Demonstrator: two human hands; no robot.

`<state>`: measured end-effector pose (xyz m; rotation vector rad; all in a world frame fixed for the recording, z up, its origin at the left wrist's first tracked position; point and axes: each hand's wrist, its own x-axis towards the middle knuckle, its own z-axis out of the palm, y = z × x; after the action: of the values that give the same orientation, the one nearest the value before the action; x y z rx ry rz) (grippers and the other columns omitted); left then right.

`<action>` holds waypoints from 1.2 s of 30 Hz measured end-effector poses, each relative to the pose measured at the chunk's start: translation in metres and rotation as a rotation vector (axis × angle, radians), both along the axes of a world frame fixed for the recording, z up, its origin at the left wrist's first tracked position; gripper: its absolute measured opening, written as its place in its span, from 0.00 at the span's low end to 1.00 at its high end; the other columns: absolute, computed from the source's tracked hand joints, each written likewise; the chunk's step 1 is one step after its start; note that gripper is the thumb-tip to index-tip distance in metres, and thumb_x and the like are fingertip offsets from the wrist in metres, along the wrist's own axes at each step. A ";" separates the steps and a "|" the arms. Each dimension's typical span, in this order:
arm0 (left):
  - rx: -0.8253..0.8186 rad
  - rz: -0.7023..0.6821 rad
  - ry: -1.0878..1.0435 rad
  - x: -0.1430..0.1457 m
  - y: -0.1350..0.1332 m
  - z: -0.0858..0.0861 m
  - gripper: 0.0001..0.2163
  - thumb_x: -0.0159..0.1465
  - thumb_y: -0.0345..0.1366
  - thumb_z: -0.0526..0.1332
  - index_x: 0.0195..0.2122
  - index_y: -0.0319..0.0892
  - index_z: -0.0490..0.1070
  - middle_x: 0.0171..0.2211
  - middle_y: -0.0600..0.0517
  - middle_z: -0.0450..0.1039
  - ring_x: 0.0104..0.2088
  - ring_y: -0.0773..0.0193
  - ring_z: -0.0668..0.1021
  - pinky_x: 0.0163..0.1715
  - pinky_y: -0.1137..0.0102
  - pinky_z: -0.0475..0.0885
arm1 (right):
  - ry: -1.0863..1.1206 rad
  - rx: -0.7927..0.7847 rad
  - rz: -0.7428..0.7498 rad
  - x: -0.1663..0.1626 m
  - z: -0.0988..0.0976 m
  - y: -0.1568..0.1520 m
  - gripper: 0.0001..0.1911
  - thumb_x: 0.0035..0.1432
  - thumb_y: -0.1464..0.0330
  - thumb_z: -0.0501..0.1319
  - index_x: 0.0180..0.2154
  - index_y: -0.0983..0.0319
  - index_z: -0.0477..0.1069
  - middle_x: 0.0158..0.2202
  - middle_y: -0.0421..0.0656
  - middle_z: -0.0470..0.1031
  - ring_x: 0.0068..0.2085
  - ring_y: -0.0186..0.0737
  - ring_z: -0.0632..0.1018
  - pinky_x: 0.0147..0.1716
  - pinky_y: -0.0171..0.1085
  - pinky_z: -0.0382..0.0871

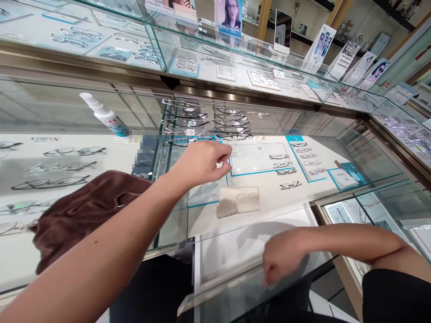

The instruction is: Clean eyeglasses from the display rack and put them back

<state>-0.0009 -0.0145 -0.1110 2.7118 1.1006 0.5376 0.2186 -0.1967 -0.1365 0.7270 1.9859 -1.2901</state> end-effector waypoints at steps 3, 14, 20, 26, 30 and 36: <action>-0.001 -0.004 -0.033 0.001 0.001 -0.002 0.04 0.55 0.35 0.57 0.26 0.45 0.61 0.24 0.50 0.69 0.27 0.59 0.70 0.28 0.65 0.56 | 0.229 -0.017 -0.093 0.009 0.068 0.024 0.25 0.72 0.52 0.54 0.30 0.59 0.77 0.25 0.37 0.75 0.27 0.34 0.69 0.32 0.36 0.60; 0.005 -0.061 -0.096 0.002 0.007 -0.007 0.05 0.56 0.32 0.58 0.26 0.45 0.61 0.25 0.50 0.70 0.29 0.58 0.71 0.30 0.65 0.58 | -0.181 1.386 -0.565 0.079 0.030 0.281 0.21 0.70 0.73 0.53 0.59 0.67 0.76 0.71 0.55 0.67 0.68 0.62 0.63 0.63 0.58 0.63; -0.024 -0.070 -0.099 0.004 0.005 -0.005 0.06 0.55 0.32 0.57 0.25 0.45 0.58 0.24 0.51 0.69 0.27 0.59 0.69 0.29 0.65 0.56 | -0.177 1.375 -0.590 0.082 0.003 0.318 0.21 0.71 0.73 0.51 0.57 0.68 0.76 0.72 0.56 0.67 0.69 0.63 0.61 0.66 0.61 0.59; -0.032 -0.070 -0.114 0.005 0.005 -0.002 0.08 0.55 0.32 0.57 0.26 0.46 0.54 0.24 0.51 0.67 0.27 0.59 0.67 0.29 0.64 0.56 | -0.110 1.382 -0.667 0.075 0.018 0.303 0.22 0.71 0.73 0.49 0.60 0.72 0.72 0.69 0.59 0.69 0.68 0.61 0.61 0.66 0.60 0.60; -0.065 -0.084 -0.109 0.005 0.008 -0.003 0.09 0.56 0.31 0.56 0.26 0.46 0.53 0.24 0.51 0.66 0.27 0.58 0.67 0.29 0.64 0.54 | -0.051 1.421 -0.668 0.078 0.052 0.243 0.27 0.74 0.67 0.46 0.67 0.68 0.68 0.73 0.54 0.65 0.71 0.56 0.60 0.70 0.55 0.57; -0.405 -0.176 -0.319 0.006 0.018 -0.006 0.09 0.61 0.33 0.51 0.25 0.46 0.53 0.23 0.52 0.61 0.26 0.61 0.63 0.30 0.64 0.57 | 0.206 0.963 -0.542 0.077 0.124 0.079 0.28 0.74 0.52 0.46 0.65 0.48 0.74 0.68 0.46 0.73 0.70 0.55 0.69 0.70 0.57 0.62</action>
<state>0.0049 0.0035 -0.1169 2.2485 0.7802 0.6143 0.2960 -0.1173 -0.0120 1.7223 2.6851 -0.5898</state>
